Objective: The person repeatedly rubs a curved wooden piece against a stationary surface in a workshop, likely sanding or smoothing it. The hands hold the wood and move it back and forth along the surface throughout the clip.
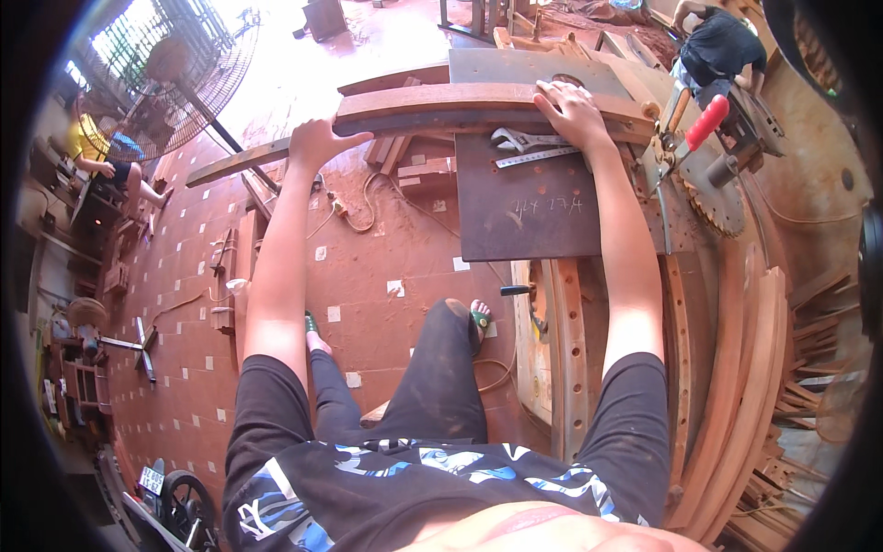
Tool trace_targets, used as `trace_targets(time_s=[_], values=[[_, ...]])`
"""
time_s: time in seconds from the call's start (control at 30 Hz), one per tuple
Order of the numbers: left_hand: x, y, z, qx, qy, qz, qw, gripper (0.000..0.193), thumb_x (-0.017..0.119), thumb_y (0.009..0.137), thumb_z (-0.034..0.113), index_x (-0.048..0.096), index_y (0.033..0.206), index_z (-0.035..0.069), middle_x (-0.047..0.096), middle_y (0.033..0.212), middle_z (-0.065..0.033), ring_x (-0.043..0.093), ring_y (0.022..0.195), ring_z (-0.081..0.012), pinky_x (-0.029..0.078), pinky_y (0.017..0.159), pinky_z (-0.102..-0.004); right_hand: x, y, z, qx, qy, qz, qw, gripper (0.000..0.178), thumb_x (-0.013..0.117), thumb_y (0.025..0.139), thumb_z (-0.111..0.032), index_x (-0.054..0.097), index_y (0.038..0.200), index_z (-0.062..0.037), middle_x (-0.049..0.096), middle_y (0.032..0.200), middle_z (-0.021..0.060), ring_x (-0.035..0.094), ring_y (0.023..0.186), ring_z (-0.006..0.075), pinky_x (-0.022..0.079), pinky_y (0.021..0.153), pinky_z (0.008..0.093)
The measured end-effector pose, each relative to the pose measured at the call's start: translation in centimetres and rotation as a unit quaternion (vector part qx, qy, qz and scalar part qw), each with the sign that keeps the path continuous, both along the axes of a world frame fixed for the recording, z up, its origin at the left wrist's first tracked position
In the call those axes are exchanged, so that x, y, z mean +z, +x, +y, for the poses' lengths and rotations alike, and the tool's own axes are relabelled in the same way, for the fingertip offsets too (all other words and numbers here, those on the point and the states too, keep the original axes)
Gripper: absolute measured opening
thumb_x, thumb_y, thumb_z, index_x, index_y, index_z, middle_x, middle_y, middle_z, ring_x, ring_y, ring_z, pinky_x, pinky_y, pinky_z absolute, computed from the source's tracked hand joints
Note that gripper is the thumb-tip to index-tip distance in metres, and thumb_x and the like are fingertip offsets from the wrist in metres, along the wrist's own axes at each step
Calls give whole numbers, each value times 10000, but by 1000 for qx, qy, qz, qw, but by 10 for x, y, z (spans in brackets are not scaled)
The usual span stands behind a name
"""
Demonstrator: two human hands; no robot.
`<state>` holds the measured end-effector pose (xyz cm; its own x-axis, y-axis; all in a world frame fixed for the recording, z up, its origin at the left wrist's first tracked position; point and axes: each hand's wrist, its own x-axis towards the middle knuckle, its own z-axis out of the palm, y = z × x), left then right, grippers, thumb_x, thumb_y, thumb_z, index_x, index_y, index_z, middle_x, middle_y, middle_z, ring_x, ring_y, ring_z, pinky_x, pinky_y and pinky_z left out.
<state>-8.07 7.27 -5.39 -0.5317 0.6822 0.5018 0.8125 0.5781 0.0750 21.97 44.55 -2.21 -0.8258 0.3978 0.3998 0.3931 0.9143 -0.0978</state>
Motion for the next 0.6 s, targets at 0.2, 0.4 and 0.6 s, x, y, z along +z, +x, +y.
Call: trace_targets(time_s=[0.2,0.4,0.6], values=[[3,-11,2,21,-34,-29,999,1116,661,673,887,658,1317,-25,732,788,-206,742,753,-324,582,688,-423,5,-6,0,-14,19,-1,1000,679,395,1020,-664,542,1495,-201,518,1534,134,413,1473,283,227,1255,441],[8,0,5,29,-65,-62,996,1142,648,670,904,665,1292,-54,709,691,-166,730,667,-300,585,678,-416,2,-6,0,-34,8,0,999,682,410,1032,-635,568,1458,-126,556,1493,132,449,1444,273,257,1245,445],[-3,-8,1,-1,-26,-21,999,1111,589,643,971,756,924,-91,693,639,-176,718,610,-293,573,598,-385,6,-9,0,-3,8,10,1000,644,446,1034,-597,605,1400,-91,602,1431,148,507,1387,293,312,1207,454]])
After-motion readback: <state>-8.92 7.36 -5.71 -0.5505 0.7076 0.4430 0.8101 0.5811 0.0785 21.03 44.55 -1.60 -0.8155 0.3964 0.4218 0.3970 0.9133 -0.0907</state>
